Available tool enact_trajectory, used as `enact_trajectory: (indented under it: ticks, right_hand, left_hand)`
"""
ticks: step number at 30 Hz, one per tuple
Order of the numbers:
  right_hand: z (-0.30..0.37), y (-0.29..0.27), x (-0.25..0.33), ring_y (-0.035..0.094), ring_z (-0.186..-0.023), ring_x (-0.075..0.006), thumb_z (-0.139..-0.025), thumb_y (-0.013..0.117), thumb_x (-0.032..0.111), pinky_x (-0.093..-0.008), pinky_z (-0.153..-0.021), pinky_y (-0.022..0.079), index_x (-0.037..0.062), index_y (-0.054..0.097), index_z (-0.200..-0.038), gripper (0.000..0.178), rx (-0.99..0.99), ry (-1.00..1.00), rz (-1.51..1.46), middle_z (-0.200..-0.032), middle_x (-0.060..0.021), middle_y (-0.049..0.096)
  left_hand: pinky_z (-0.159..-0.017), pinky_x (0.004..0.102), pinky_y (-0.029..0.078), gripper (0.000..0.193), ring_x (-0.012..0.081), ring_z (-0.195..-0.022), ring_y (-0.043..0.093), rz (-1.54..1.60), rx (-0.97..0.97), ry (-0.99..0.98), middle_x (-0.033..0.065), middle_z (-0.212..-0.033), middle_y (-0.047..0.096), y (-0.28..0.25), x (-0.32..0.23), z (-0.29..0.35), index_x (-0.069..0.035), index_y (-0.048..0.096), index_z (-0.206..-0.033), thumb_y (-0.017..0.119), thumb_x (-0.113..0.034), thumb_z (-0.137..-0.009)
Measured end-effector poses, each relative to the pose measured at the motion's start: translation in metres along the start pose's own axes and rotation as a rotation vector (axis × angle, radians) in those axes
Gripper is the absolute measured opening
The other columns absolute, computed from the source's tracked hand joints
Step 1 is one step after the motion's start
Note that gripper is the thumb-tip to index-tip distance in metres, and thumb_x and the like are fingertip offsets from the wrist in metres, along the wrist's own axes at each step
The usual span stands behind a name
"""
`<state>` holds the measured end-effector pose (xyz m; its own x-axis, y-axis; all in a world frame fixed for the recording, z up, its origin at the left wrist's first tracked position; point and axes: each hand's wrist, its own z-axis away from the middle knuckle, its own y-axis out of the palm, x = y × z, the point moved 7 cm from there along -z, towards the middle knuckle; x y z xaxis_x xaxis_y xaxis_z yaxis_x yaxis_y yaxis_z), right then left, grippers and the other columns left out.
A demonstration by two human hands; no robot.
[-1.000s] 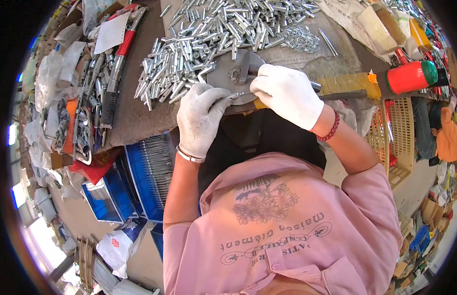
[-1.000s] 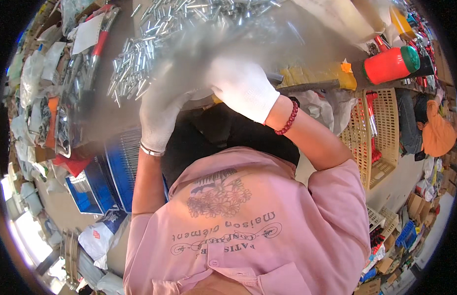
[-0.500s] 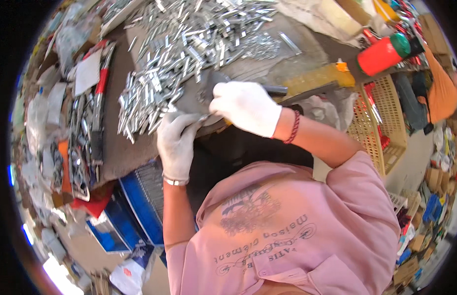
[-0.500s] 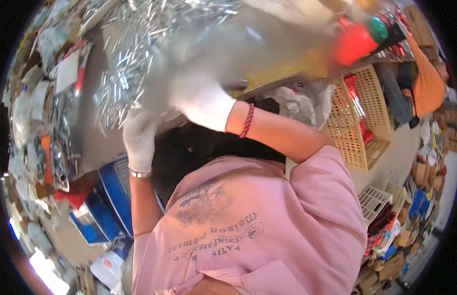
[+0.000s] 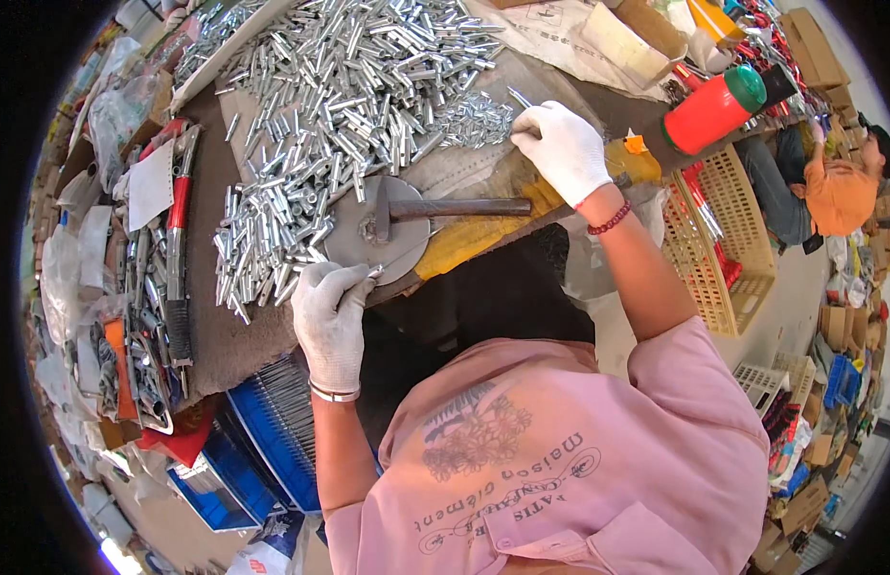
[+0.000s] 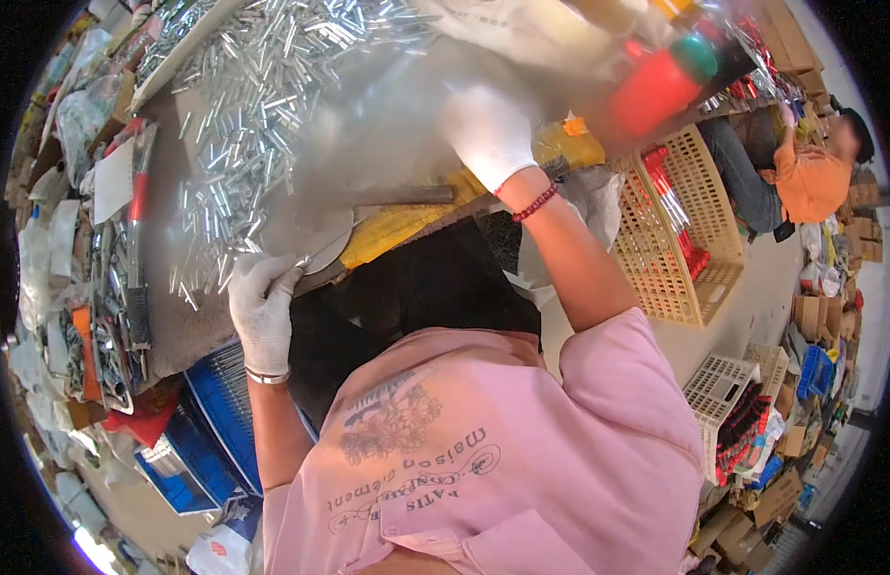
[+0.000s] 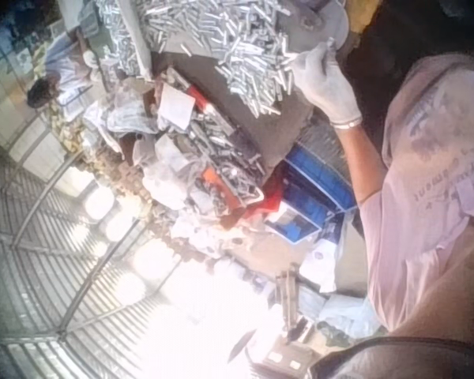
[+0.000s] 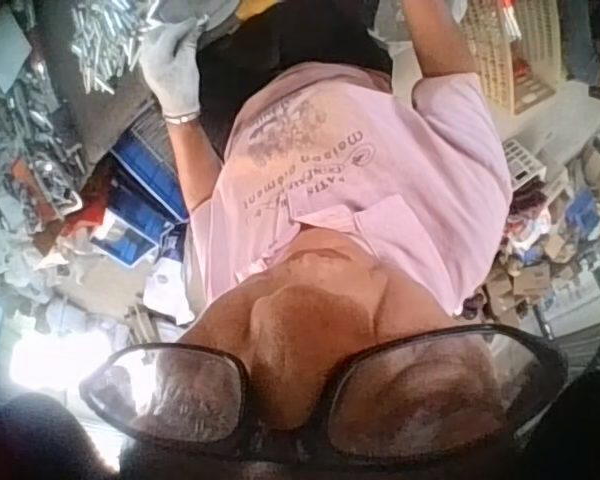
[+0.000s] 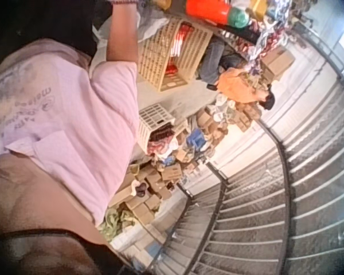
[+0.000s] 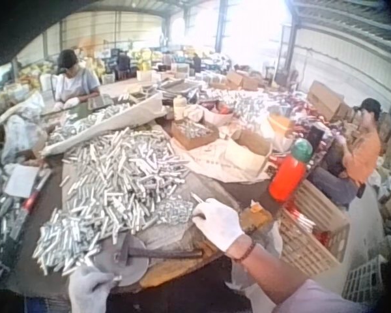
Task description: Assembling small metal components using a specialized workbench fixture on a factory floor.
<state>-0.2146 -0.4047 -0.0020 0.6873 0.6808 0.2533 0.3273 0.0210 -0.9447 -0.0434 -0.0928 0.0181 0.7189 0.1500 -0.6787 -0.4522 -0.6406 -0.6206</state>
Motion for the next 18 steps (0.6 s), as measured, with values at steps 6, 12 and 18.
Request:
enact_trajectory:
  ticks: [6, 12, 18]
  right_hand:
    - [-0.005, 0.005, 0.004, 0.07, -0.089, -0.0308, -0.089, 0.074, 0.024, -0.0426, -0.077, 0.056, 0.0139, 0.075, -0.092, 0.011, 0.005, -0.015, -0.004, -0.096, -0.0073, 0.069]
    - [0.004, -0.018, 0.03, 0.069, -0.088, -0.0319, -0.092, 0.069, 0.012, -0.0397, -0.076, 0.056, 0.0105, 0.072, -0.094, 0.004, -0.12, -0.279, -0.104, -0.095, -0.0093, 0.068]
    - [0.061, -0.017, 0.155, 0.066, -0.09, -0.0288, -0.091, 0.07, 0.01, -0.0386, -0.078, 0.055, 0.0108, 0.07, -0.096, 0.005, 0.069, -0.7, -0.448, -0.094, -0.0068, 0.062]
  left_hand:
    - [-0.074, 0.0378, 0.051, 0.018, 0.0277, -0.083, 0.064, 0.015, -0.009, -0.025, 0.01, -0.088, 0.065, -0.001, 0.001, 0.001, -0.005, 0.075, -0.094, 0.083, 0.001, -0.078]
    - [-0.072, 0.0383, 0.052, 0.013, 0.0295, -0.081, 0.066, -0.056, -0.023, 0.019, 0.0095, -0.088, 0.067, -0.001, 0.0, -0.001, -0.008, 0.076, -0.089, 0.085, -0.006, -0.078]
    - [-0.074, 0.0391, 0.054, 0.017, 0.0304, -0.085, 0.067, 0.081, -0.104, -0.08, 0.0083, -0.091, 0.066, 0.007, 0.021, 0.007, -0.012, 0.076, -0.093, 0.083, -0.005, -0.078]
